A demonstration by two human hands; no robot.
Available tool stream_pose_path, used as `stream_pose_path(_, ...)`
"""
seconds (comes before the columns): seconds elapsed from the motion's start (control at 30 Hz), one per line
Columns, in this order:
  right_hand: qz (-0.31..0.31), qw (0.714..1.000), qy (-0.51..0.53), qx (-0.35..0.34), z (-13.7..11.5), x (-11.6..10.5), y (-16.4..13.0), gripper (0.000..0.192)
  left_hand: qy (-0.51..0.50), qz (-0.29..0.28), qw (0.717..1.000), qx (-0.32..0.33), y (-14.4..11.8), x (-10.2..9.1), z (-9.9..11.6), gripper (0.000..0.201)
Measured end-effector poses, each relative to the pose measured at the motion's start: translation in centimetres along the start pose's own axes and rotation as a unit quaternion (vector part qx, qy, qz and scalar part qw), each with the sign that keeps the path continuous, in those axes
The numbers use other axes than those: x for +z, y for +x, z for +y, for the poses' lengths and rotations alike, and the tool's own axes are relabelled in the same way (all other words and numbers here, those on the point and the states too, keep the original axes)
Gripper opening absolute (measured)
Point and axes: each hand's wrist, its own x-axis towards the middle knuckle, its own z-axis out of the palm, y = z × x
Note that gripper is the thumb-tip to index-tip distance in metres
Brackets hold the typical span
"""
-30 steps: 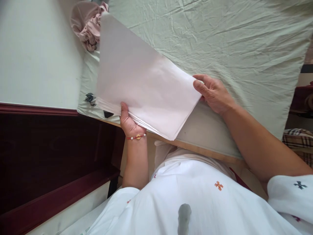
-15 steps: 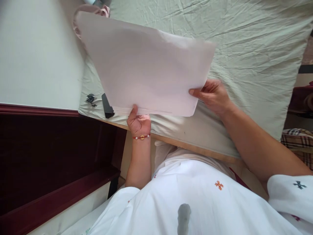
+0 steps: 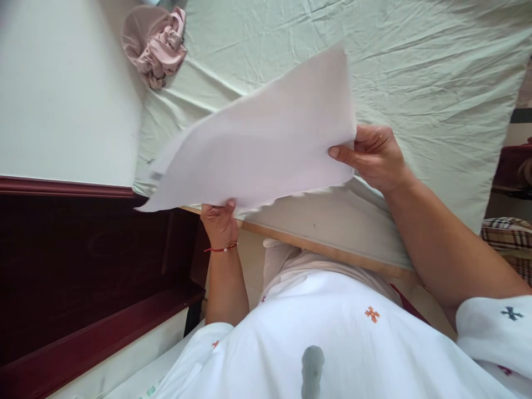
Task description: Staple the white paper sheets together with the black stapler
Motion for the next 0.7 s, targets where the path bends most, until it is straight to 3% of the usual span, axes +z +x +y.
stream_pose_path(0.1, 0.002, 1.000, -0.021, 0.016, 0.1, -0.4, 0.0, 0.031, 0.008, -0.019, 1.000, -0.004, -0.1, -0.5, -0.4, 0.080)
stream_pose_path(0.27, -0.055, 0.997, -0.031, 0.039, 0.1, -0.6, 0.2, 0.036, 0.002, -0.021, 1.000, -0.011, -0.4, -0.5, -0.5, 0.073)
stream_pose_path(0.37, -0.038, 0.998, -0.038, 0.043, -0.7, -0.1, 0.1, 0.040, -0.004, -0.013, 1.000, 0.012, -0.5, -0.7, 0.3, 0.062)
stream_pose_path(0.5, -0.017, 0.999, -0.030, -0.002, -2.6, 0.4, -0.4, 0.042, -0.039, -0.033, 0.998, 0.043, -0.4, -1.4, 2.3, 0.049)
stream_pose_path(0.6, -0.081, 0.994, -0.057, 0.043, -3.2, 0.1, -0.4, 0.042, -0.051, -0.085, 0.994, 0.034, 0.0, -1.8, 2.8, 0.051)
stream_pose_path(0.7, -0.129, 0.982, -0.096, 0.097, -2.8, -0.2, 0.0, 0.050, -0.031, -0.133, 0.990, -0.025, 0.3, -1.8, 1.7, 0.052)
